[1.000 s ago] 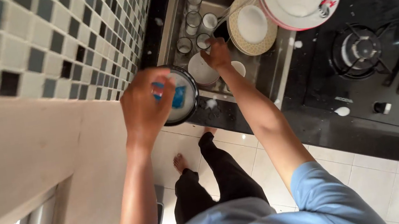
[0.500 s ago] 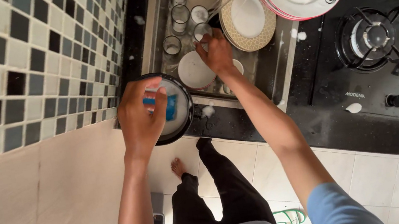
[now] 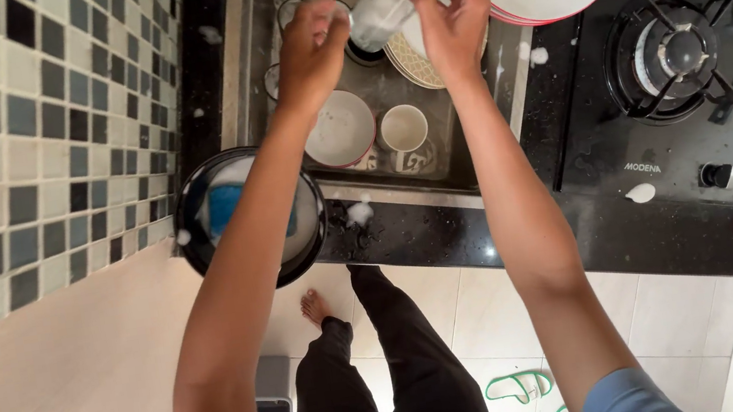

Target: The person washes drinking glasses at a kitchen sink. They hold each glass under running tap water, rub the inside and outside by hand, and place the rinsed glass in the sink basin, repeating the process for several glasses.

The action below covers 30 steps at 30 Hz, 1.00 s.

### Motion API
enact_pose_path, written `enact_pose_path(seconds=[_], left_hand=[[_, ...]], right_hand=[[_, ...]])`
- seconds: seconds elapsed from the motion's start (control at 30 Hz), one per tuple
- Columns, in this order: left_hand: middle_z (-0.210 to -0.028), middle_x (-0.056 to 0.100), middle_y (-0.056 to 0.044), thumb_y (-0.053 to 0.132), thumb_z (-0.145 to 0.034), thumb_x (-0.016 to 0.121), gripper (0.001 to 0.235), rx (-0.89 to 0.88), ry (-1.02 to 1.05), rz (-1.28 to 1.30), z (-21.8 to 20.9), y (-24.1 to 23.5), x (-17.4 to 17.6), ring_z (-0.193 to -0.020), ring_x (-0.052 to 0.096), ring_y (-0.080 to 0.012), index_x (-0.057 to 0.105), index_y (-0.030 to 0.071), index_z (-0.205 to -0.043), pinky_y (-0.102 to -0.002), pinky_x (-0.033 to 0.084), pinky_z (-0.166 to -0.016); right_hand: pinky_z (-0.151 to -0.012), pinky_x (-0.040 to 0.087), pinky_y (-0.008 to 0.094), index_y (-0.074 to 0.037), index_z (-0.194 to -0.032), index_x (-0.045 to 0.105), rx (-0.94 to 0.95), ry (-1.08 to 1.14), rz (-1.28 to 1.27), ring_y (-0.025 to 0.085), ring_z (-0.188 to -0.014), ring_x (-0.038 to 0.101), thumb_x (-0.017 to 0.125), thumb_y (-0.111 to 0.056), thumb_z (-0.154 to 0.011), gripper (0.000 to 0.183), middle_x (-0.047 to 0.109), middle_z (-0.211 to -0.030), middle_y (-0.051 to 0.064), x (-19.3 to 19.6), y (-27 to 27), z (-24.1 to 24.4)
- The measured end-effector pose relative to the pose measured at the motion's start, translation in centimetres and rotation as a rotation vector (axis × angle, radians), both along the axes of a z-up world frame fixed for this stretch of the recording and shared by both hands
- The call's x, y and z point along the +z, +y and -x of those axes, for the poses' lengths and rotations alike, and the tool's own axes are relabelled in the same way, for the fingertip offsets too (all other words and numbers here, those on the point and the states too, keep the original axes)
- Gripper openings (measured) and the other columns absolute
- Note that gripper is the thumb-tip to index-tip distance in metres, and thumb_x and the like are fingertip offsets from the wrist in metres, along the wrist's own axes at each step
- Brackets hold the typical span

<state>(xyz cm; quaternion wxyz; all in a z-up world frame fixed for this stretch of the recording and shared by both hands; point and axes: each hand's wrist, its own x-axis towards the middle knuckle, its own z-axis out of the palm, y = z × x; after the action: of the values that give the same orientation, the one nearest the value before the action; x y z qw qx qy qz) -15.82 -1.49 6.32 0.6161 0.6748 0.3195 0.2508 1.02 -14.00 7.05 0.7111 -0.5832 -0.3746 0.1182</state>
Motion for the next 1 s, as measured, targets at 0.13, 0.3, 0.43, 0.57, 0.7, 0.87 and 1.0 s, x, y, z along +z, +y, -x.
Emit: enact_pose_path(seconds=[0.13, 0.3, 0.43, 0.57, 0.7, 0.87, 1.0], left_hand=[[-0.145, 0.054, -0.009, 0.037, -0.097, 0.061, 0.059, 0.035, -0.086, 0.436, -2.9, -0.6, -0.3, -0.132, 0.052, -0.0218, 0.043, 0.015, -0.149, -0.037, 0.046, -0.097], [-0.152, 0.052, -0.013, 0.015, -0.092, 0.084, 0.074, -0.036, -0.219, -0.326, -3.0, -4.4, 1.5, -0.145, 0.052, -0.0310, 0.043, 0.008, -0.153, -0.040, 0.043, -0.123], [-0.155, 0.048, -0.016, 0.011, -0.093, 0.083, 0.073, -0.083, -0.209, -0.569, -3.2, -5.2, 2.8, -0.147, 0.049, -0.0349, 0.042, 0.010, -0.154, -0.042, 0.043, -0.125], [-0.155, 0.049, -0.015, 0.011, -0.100, 0.080, 0.066, -0.115, -0.244, -0.471, -4.1, -4.3, 2.1, -0.140, 0.055, -0.0304, 0.043, 0.012, -0.155, -0.037, 0.052, -0.115], [-0.156, 0.046, -0.019, 0.018, -0.103, 0.079, 0.068, -0.102, -0.230, -0.547, -6.1, -3.6, 0.0, -0.143, 0.054, -0.0366, 0.038, 0.009, -0.156, -0.042, 0.053, -0.118], [-0.151, 0.046, -0.025, 0.024, -0.103, 0.075, 0.069, -0.100, -0.198, -0.613, -9.3, -3.6, -1.9, -0.138, 0.052, -0.0445, 0.034, 0.003, -0.155, -0.047, 0.050, -0.115], [-0.143, 0.052, -0.025, 0.026, -0.104, 0.073, 0.060, -0.045, -0.098, -0.560, -10.4, -3.7, -2.9, -0.131, 0.056, -0.0433, 0.041, 0.002, -0.148, -0.049, 0.051, -0.109]], right_hand=[[-0.073, 0.049, 0.031, -0.012, -0.111, 0.043, 0.041, 0.444, -0.137, 0.013, -0.087, 0.055, 0.056, -0.018, -0.107, 0.015, 0.057, -0.106, 0.004, -2.5, 0.7, -1.4], [-0.081, 0.059, 0.043, -0.006, -0.121, 0.054, 0.057, 1.016, -0.109, 0.026, -0.097, 0.071, 0.044, -0.046, -0.099, 0.046, 0.068, -0.111, 0.011, -4.5, 2.2, -2.4], [-0.083, 0.059, 0.041, -0.008, -0.122, 0.054, 0.039, 1.099, -0.160, 0.025, -0.099, 0.070, 0.045, -0.044, -0.099, 0.043, 0.068, -0.113, 0.010, -7.9, 3.6, -4.0], [-0.085, 0.058, 0.040, -0.010, -0.124, 0.054, 0.099, 1.140, -0.186, 0.024, -0.101, 0.069, 0.046, -0.041, -0.099, 0.040, 0.068, -0.114, 0.008, -10.5, 4.4, -5.1], [-0.087, 0.058, 0.039, -0.012, -0.125, 0.054, 0.124, 1.125, -0.233, 0.023, -0.103, 0.068, 0.047, -0.039, -0.099, 0.038, 0.067, -0.116, 0.007, -12.4, 4.2, -5.3], [-0.090, 0.057, 0.037, -0.015, -0.127, 0.054, 0.150, 1.033, -0.323, 0.021, -0.106, 0.067, 0.049, -0.036, -0.100, 0.035, 0.067, -0.118, 0.005, -14.9, 3.9, -5.5], [-0.092, 0.056, 0.036, -0.017, -0.128, 0.054, 0.140, 0.891, -0.342, 0.020, -0.108, 0.066, 0.050, -0.034, -0.100, 0.034, 0.067, -0.119, 0.004, -15.6, 3.4, -5.2]])
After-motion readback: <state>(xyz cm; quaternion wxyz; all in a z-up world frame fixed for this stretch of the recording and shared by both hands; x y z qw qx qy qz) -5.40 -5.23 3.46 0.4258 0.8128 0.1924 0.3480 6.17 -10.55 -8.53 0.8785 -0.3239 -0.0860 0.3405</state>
